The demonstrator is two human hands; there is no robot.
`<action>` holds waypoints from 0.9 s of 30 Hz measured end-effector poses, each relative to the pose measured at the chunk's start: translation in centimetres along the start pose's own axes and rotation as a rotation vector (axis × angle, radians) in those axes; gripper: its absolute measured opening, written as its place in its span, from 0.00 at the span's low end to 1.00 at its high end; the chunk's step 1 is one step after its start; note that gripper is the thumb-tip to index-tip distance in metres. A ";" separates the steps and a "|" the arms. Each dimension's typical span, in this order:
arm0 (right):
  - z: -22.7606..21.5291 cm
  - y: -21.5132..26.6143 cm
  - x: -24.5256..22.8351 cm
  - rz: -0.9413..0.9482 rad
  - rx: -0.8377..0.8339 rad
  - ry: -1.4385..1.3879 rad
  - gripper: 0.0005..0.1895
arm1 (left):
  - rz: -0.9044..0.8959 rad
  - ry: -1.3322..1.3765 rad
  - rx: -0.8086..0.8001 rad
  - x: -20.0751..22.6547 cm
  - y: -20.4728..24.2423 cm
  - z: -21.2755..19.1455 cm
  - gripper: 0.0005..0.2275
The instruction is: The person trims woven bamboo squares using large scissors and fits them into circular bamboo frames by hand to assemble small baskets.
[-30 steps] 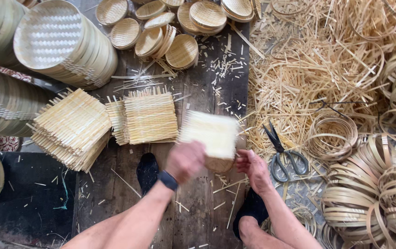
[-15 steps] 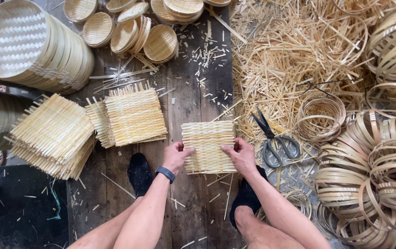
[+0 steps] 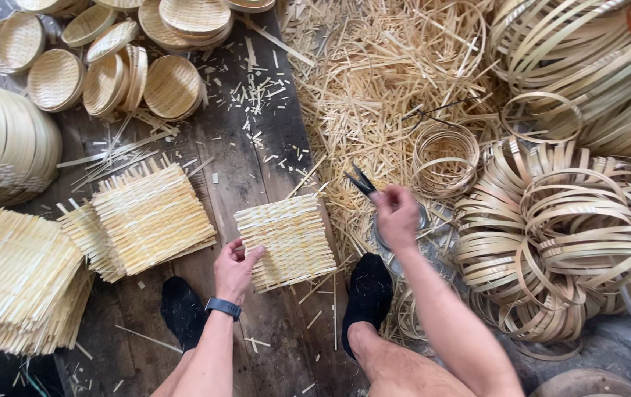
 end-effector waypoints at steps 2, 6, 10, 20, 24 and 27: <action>-5.8 -3.0 -0.2 -0.117 0.255 0.435 0.12 | -0.034 -0.130 0.069 1.1 0.8 -0.5 0.32; -12.2 -8.3 -0.3 -0.089 0.091 0.925 0.14 | 0.153 -0.221 0.300 4.6 2.9 -1.5 0.32; -13.2 -7.3 -3.9 -0.131 -0.074 0.798 0.08 | 0.380 -0.224 0.327 8.1 5.1 -0.1 0.21; -5.4 3.2 -11.2 0.102 -0.530 -0.473 0.08 | 0.165 0.532 -0.414 12.4 4.4 12.5 0.24; -4.2 6.6 -11.8 0.150 -0.643 -0.505 0.12 | 0.130 0.857 -0.440 12.0 4.7 11.8 0.17; -5.3 8.1 -14.2 0.069 -0.513 -0.054 0.21 | 0.176 1.001 -0.636 12.4 6.7 11.2 0.12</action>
Point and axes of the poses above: each hand's wrist, its own y-axis away from the middle knuckle, its own z-axis out of the palm, x = y × z, the point moved 6 cm from there along -y, towards the middle knuckle, and after that the axes turned 10 degrees about -x, right-handed, at the moved point
